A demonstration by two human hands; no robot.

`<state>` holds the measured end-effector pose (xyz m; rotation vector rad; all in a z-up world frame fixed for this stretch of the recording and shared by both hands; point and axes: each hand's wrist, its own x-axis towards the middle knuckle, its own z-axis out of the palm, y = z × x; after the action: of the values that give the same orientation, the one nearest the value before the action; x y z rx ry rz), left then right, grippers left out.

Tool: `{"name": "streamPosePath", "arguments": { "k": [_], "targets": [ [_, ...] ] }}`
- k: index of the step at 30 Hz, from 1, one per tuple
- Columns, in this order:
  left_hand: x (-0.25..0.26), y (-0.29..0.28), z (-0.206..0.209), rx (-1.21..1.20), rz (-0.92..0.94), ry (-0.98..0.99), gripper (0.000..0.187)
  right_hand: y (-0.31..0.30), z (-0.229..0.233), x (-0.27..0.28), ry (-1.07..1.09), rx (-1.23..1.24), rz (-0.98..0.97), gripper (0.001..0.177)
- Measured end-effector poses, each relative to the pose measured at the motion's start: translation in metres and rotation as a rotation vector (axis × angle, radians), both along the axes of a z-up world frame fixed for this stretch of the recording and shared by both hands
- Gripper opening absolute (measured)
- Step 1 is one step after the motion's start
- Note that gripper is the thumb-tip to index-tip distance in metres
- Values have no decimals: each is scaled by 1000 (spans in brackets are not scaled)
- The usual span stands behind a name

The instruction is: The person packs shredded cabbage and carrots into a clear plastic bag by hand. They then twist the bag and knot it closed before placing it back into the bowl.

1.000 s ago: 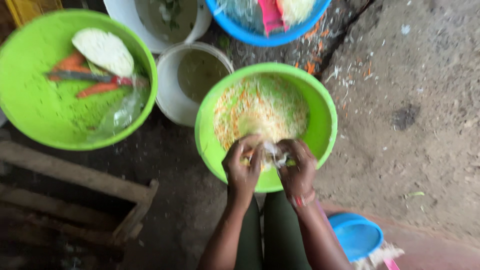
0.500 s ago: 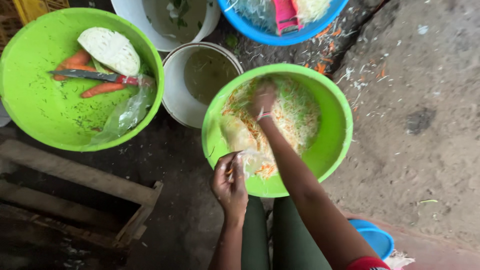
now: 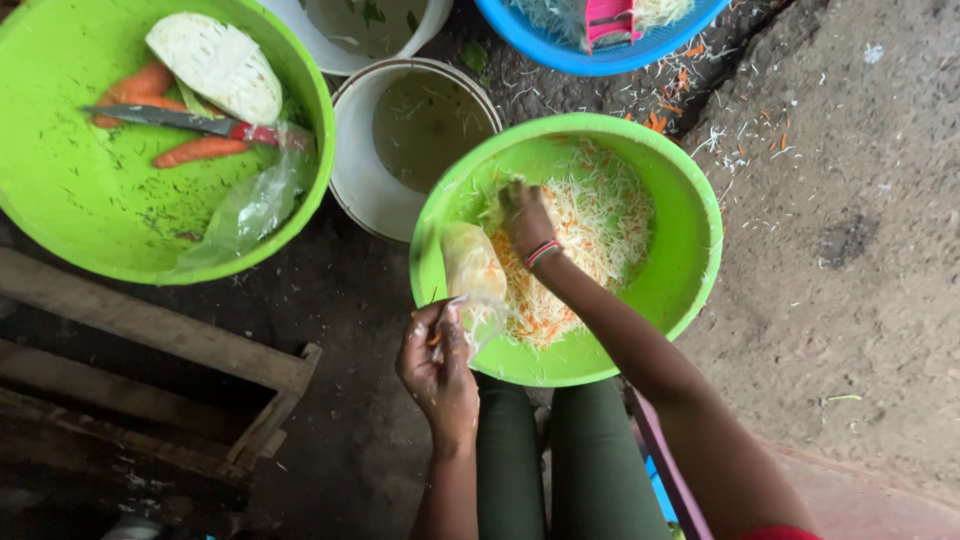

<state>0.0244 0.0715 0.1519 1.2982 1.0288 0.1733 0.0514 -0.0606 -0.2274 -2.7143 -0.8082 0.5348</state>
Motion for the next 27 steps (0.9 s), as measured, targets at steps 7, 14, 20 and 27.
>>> {"name": "streamPosePath", "arguments": {
  "k": [7,14,20,27],
  "targets": [
    [4,-3,-14,-69,44,-20,15,21,0,12,203,-118,217,21],
    [13,-12,-60,-114,18,1,17,-83,117,81,662,255,-596,34],
    [20,-60,-145,-260,-43,240,17,-153,203,4,1082,808,-993,41],
    [-10,-81,-181,-190,-260,-157,18,-87,203,7,791,389,-930,35]
  ]
}}
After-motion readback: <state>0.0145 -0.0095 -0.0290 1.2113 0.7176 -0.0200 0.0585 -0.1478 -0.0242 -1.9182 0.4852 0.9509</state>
